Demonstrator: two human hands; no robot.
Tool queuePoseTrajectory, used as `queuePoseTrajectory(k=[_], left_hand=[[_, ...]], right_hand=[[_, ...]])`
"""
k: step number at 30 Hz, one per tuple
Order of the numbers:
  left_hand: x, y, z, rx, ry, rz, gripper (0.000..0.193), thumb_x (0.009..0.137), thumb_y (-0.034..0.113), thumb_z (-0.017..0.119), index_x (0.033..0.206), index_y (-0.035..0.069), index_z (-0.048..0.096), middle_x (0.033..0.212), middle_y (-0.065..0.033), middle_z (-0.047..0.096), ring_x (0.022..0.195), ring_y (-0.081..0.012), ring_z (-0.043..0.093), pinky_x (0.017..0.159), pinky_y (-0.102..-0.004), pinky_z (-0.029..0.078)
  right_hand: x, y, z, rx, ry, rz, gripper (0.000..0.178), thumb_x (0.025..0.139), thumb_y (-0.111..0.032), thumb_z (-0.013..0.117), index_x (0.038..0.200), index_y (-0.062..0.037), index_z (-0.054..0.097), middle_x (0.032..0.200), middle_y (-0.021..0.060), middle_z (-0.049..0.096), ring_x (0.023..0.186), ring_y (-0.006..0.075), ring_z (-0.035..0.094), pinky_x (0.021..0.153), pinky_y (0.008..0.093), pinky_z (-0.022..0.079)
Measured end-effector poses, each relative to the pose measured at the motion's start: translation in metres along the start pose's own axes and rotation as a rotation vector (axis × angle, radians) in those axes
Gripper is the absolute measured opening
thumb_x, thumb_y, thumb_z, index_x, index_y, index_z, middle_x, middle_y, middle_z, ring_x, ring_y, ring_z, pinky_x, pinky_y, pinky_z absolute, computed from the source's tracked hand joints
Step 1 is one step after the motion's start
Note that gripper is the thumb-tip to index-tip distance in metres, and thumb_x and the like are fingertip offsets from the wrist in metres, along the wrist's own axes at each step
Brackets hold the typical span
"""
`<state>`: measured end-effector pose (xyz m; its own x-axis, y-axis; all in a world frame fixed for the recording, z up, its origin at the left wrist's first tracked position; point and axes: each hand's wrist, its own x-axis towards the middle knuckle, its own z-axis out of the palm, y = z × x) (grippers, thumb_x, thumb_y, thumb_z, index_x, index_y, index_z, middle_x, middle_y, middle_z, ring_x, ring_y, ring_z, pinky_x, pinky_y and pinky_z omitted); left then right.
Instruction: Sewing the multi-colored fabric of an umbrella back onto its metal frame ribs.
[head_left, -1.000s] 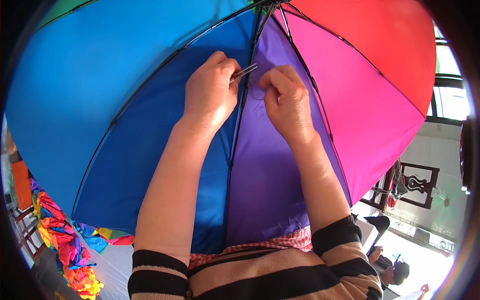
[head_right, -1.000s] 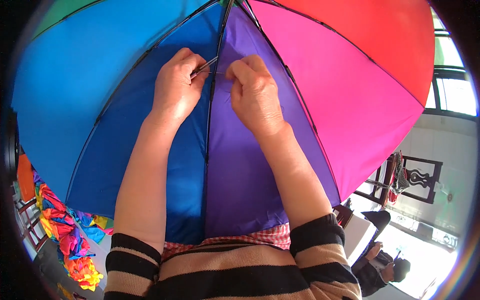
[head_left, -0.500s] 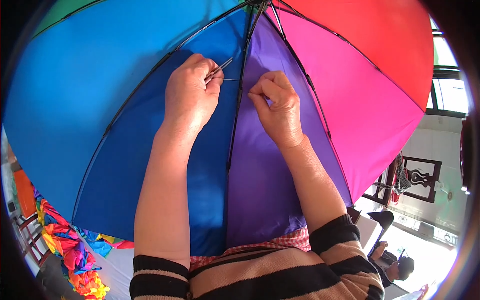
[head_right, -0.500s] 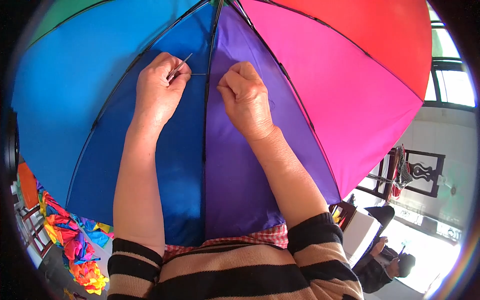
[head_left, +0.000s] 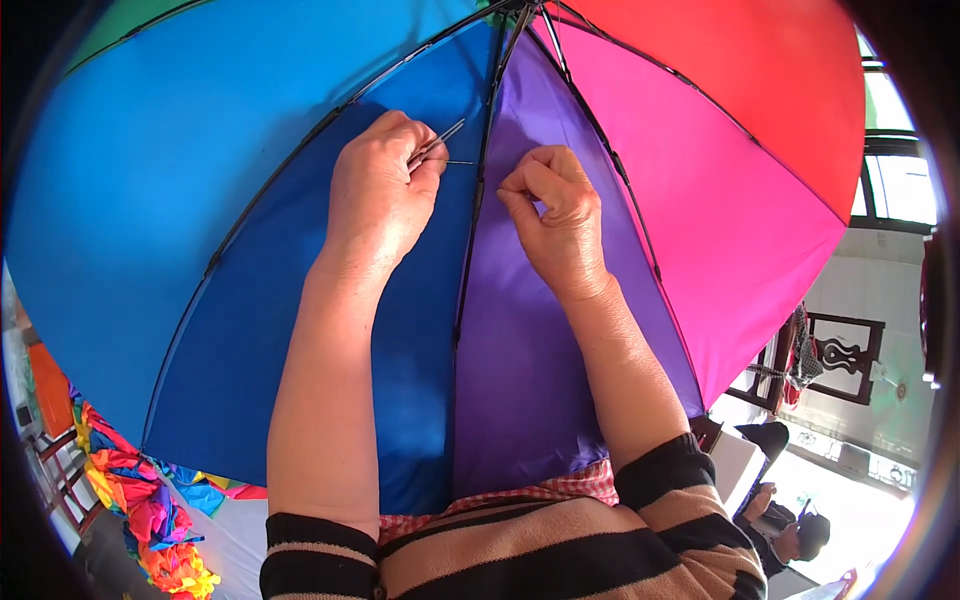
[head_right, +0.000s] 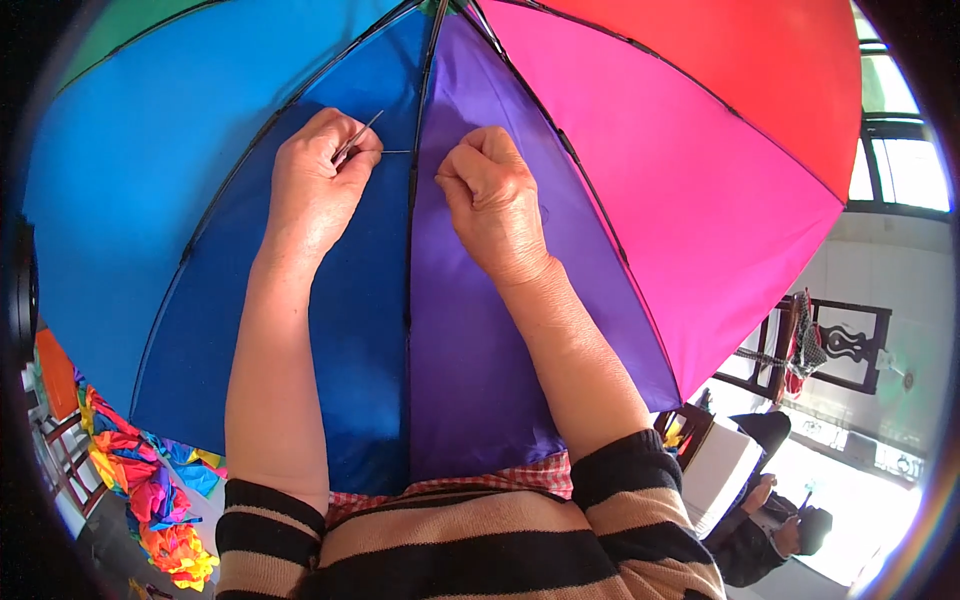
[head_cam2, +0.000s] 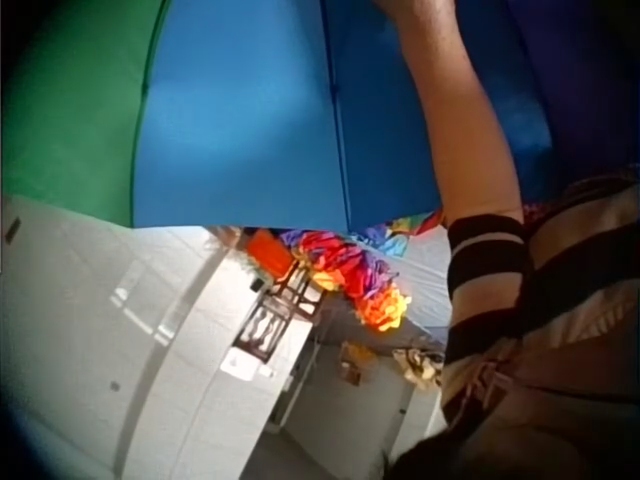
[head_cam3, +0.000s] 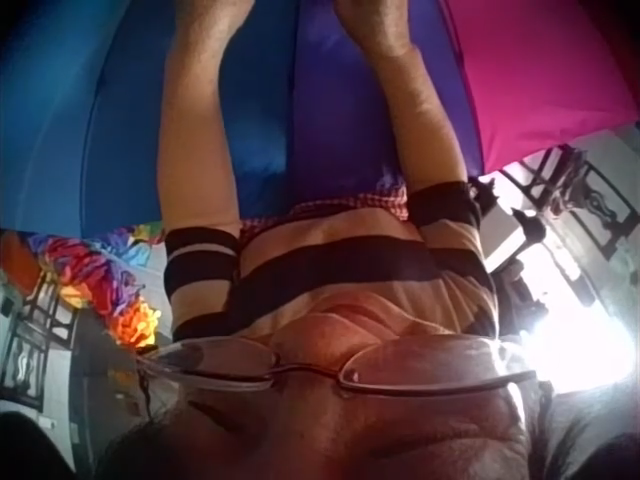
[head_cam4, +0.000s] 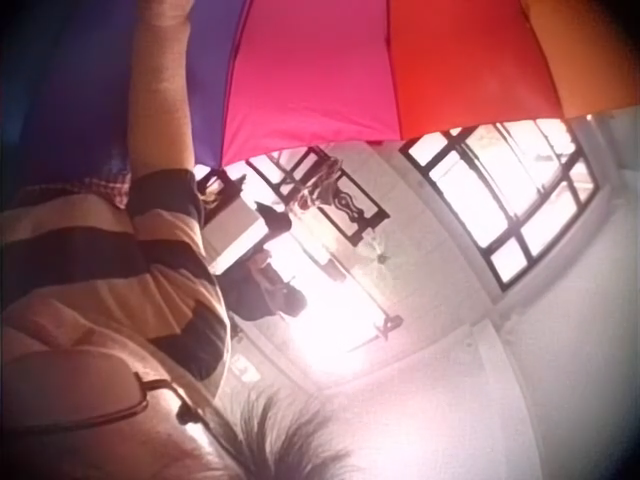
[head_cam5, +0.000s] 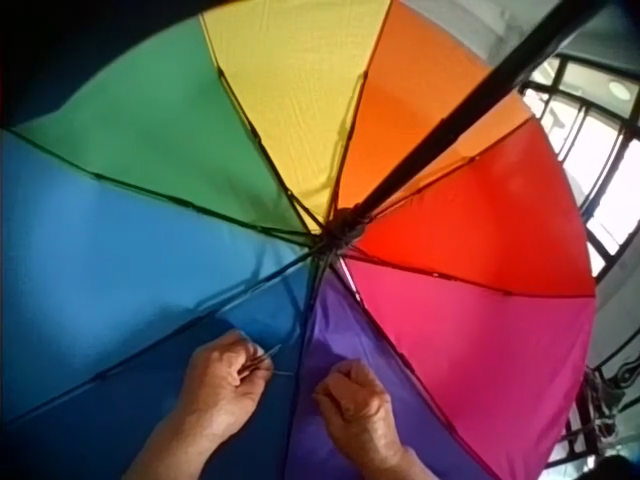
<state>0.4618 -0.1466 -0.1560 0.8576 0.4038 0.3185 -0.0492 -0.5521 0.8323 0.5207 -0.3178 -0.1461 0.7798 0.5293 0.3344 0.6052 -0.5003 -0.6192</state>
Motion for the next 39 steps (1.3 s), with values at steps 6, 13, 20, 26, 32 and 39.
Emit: queuePoseTrajectory(k=[6, 13, 20, 26, 32, 39], left_hand=[[0.0, 0.001, -0.002, -0.006, -0.004, -0.02, 0.008, 0.079, -0.005, 0.065, 0.077, 0.0, 0.06, 0.073, -0.0026, 0.056, 0.061, -0.0099, 0.051, 0.058, -0.0268, 0.043], [0.001, 0.001, -0.003, 0.001, -0.014, -0.019, 0.008, 0.079, -0.005, 0.066, 0.077, 0.0, 0.06, 0.074, -0.0028, 0.057, 0.061, -0.0098, 0.052, 0.057, -0.0259, 0.043], [-0.002, 0.002, 0.016, -0.005, 0.008, 0.02, 0.007, 0.078, -0.004, 0.067, 0.077, 0.0, 0.061, 0.075, -0.005, 0.06, 0.063, -0.0138, 0.058, 0.058, -0.0273, 0.046], [-0.007, 0.01, 0.028, -0.064, 0.058, -0.012, 0.004, 0.075, 0.0, 0.066, 0.078, 0.001, 0.064, 0.081, -0.0103, 0.061, 0.073, -0.0307, 0.063, 0.065, -0.0391, 0.05], [-0.004, 0.006, 0.032, -0.012, 0.085, 0.047, 0.007, 0.078, -0.003, 0.069, 0.08, -0.002, 0.062, 0.078, -0.0091, 0.06, 0.064, -0.0201, 0.062, 0.059, -0.03, 0.049], [-0.008, 0.007, 0.03, -0.065, 0.066, 0.023, 0.008, 0.074, -0.001, 0.068, 0.08, 0.002, 0.063, 0.081, -0.0096, 0.06, 0.071, -0.0296, 0.062, 0.063, -0.0386, 0.049]], right_hand=[[0.0, 0.0, 0.0, -0.025, 0.011, -0.024, 0.013, 0.072, 0.005, 0.072, 0.076, -0.0023, 0.062, 0.087, 0.0055, 0.058, 0.076, 0.0177, 0.06, 0.064, 0.029, 0.049], [0.001, 0.002, 0.002, -0.021, 0.019, -0.032, 0.012, 0.072, 0.004, 0.072, 0.076, -0.0026, 0.062, 0.087, 0.0055, 0.058, 0.074, 0.0172, 0.06, 0.062, 0.0287, 0.049], [0.0, 0.0, 0.0, -0.042, -0.002, -0.046, 0.012, 0.072, 0.005, 0.071, 0.077, -0.0025, 0.062, 0.087, 0.0078, 0.058, 0.075, 0.0212, 0.06, 0.064, 0.0304, 0.049], [-0.003, -0.027, -0.018, -0.316, -0.295, -0.097, 0.01, 0.076, 0.001, 0.065, 0.085, -0.0014, 0.063, 0.088, 0.0149, 0.059, 0.079, 0.0302, 0.061, 0.07, 0.0361, 0.05], [0.02, -0.014, -0.029, -0.256, -0.26, -0.007, 0.009, 0.081, -0.003, 0.06, 0.089, -0.0006, 0.062, 0.086, 0.0172, 0.061, 0.082, 0.0349, 0.061, 0.073, 0.0401, 0.049], [0.002, -0.023, -0.027, -0.178, -0.146, -0.052, 0.007, 0.08, -0.001, 0.061, 0.087, -0.0006, 0.062, 0.084, 0.0153, 0.062, 0.079, 0.0345, 0.06, 0.07, 0.0399, 0.048]])
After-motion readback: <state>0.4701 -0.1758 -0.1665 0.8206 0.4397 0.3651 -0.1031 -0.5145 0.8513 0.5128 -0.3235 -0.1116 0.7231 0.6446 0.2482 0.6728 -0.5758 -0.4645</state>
